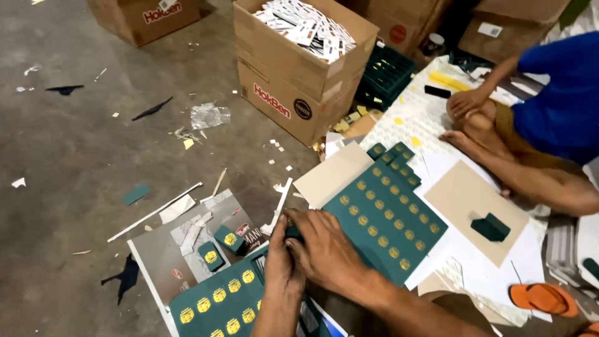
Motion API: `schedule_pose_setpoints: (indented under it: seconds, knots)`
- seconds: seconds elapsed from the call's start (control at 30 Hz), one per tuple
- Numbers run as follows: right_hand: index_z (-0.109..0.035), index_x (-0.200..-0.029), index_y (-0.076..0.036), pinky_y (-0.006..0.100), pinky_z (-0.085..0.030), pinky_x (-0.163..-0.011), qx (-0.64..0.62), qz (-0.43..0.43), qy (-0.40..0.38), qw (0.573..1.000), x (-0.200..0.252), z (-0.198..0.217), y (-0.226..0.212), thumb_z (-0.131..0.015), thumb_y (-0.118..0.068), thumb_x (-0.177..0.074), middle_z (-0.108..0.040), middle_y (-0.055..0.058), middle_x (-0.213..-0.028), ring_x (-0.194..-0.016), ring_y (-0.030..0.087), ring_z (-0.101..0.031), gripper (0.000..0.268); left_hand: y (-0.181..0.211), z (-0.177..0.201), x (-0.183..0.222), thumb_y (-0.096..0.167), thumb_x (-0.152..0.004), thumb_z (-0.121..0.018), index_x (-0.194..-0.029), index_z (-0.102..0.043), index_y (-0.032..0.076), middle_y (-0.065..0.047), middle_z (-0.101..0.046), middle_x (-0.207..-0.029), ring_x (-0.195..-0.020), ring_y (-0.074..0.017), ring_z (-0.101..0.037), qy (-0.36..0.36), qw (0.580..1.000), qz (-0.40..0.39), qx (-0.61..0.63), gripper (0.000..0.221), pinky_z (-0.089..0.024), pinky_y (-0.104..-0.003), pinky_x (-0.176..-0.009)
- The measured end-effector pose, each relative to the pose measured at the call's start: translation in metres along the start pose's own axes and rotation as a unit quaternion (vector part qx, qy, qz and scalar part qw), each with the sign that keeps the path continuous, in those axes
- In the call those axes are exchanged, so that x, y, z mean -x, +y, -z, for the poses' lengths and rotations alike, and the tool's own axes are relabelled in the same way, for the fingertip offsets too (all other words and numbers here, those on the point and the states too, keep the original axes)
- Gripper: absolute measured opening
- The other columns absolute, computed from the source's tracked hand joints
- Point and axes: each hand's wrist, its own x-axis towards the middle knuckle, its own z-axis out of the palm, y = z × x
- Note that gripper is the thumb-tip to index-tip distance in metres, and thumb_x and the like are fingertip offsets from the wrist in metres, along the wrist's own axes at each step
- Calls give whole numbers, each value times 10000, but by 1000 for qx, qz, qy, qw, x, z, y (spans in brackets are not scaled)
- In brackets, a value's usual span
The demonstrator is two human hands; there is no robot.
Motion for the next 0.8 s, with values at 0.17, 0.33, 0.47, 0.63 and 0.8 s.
schedule_pose_setpoints:
  seconds: [0.17, 0.33, 0.47, 0.63, 0.8]
  knots:
    - [-514, -1392, -8, 525, -394, -1075, -28, -26, -10, 999, -9, -17, 11, -652, -126, -894, -608, 226, -1262, -1174, 432, -559, 530, 4, -6, -7, 384, -916, -664, -1168, -683, 131, -48, -750, -1024, -955, -192, -705, 7, 1000, 1, 10, 358, -580, -339, -864]
    - [-474, -1421, 49, 516, -422, -1072, -48, -31, -31, 998, -2, -52, 17, -638, -138, -918, -562, 291, -1338, -1241, 481, -530, 561, 5, 19, -9, 417, -952, -688, -1162, -682, 150, -39, -740, -1066, -998, -206, -705, -21, 997, 32, 67, 340, -577, -360, -915]
    - [-404, -1511, 21, 503, -433, -1041, -58, -57, -86, 993, -12, -33, -12, -643, -187, -920, -564, 284, -1321, -1200, 469, -563, 671, 7, 22, -2, 375, -1025, -694, -1195, -658, 102, -60, -696, -1052, -964, -216, -656, -26, 997, -72, 25, 324, -542, -377, -868]
    - [-453, -1500, -9, 593, -229, -1181, 1, 6, -113, 994, -15, -8, -14, -697, -230, -909, -632, 238, -1299, -1198, 444, -588, 676, 18, 20, 3, 373, -997, -658, -1210, -644, 98, -55, -700, -1053, -967, -181, -669, -34, 998, -59, 12, 348, -555, -346, -871]
    - [-664, -1286, -69, 478, -398, -1173, -96, -44, -79, 991, -7, 2, 10, -616, -248, -1022, -638, 161, -1381, -1363, 327, -576, 322, -9, 46, -36, 395, -1022, -714, -1229, -644, 161, -3, -655, -1062, -912, -136, -638, -77, 995, 0, 61, 320, -517, -309, -790]
